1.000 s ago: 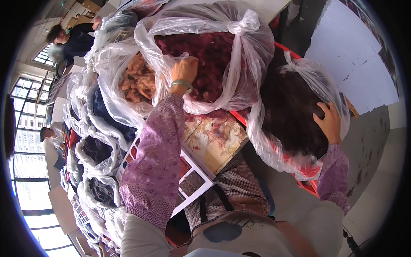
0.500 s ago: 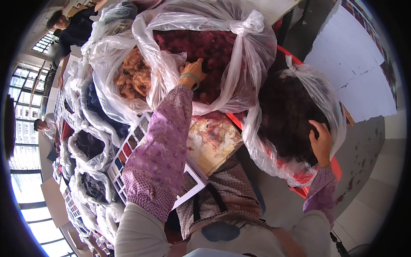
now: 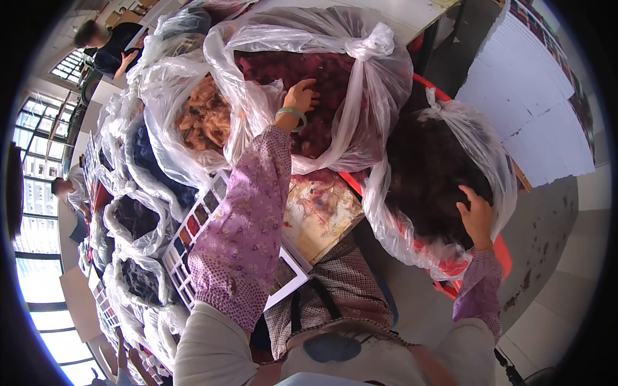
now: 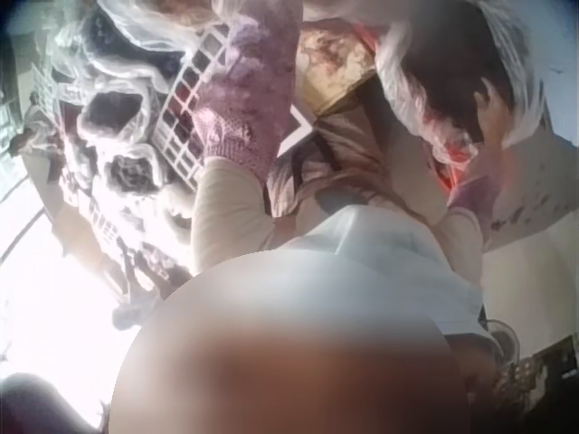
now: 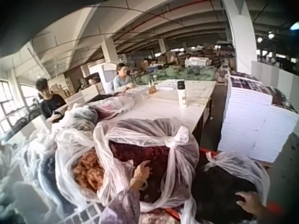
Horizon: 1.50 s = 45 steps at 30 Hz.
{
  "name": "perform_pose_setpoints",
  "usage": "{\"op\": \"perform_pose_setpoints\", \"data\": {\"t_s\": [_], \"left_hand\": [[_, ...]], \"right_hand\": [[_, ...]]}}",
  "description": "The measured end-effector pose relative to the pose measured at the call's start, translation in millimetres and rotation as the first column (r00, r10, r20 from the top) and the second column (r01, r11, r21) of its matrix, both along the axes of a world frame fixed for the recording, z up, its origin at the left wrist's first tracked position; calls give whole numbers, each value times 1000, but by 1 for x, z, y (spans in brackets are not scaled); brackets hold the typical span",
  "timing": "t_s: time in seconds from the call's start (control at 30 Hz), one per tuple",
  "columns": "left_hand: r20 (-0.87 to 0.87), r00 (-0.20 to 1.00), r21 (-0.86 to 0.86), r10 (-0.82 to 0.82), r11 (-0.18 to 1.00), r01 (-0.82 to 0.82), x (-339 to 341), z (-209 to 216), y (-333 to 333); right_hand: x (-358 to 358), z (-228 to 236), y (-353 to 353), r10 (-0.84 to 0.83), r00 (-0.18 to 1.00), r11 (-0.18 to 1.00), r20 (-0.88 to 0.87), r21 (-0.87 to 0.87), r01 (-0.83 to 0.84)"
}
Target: The recorder matches samples of colored fiber from various bags to a color reference chart.
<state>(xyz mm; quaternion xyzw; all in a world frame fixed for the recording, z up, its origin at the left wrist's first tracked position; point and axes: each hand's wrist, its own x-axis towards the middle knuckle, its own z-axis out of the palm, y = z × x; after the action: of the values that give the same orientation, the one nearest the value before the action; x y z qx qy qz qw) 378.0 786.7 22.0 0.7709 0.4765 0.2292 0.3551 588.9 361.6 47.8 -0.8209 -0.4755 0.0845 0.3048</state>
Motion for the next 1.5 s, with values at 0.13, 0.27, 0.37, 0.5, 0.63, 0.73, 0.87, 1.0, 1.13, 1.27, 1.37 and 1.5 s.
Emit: {"op": "perform_pose_setpoints", "data": {"t_s": [0.13,0.27,0.37,0.5,0.63,0.73,0.87,1.0,1.13,1.27,1.37,1.5], "left_hand": [[-385,918,13,95,995,-97,20,25,-40],[-338,934,4,115,993,-121,25,21,-45],[-141,961,33,236,972,-233,16,27,-44],[45,942,216,334,917,-336,-13,48,-34],[115,965,263,235,930,-258,-23,78,-39],[229,956,150,185,963,-223,-25,79,-44],[206,942,170,266,938,-303,-39,83,-52],[233,936,123,262,947,-296,-46,69,-60],[197,954,293,225,915,-276,-43,57,-72],[283,950,531,135,803,-272,-46,52,-78],[277,952,565,132,779,-273,-21,61,-110],[434,869,405,239,810,-425,1,75,-132]], "right_hand": [[-15,20,0,-76,995,988,-67,-139,66],[-15,7,0,15,952,999,304,22,-23],[-21,30,33,-115,993,978,-6,174,114],[-36,52,124,88,982,920,-166,392,-16],[-62,79,225,326,915,801,-239,583,-133],[-69,42,292,341,924,826,-172,525,-207],[-55,47,306,71,994,855,-87,519,-15],[-70,42,302,235,972,923,-8,317,-221],[-37,24,290,306,878,787,-367,617,-16],[-78,40,278,343,890,885,301,215,-414],[-46,43,260,235,972,818,-13,542,-190],[-30,68,230,195,832,858,519,320,-401]]}}
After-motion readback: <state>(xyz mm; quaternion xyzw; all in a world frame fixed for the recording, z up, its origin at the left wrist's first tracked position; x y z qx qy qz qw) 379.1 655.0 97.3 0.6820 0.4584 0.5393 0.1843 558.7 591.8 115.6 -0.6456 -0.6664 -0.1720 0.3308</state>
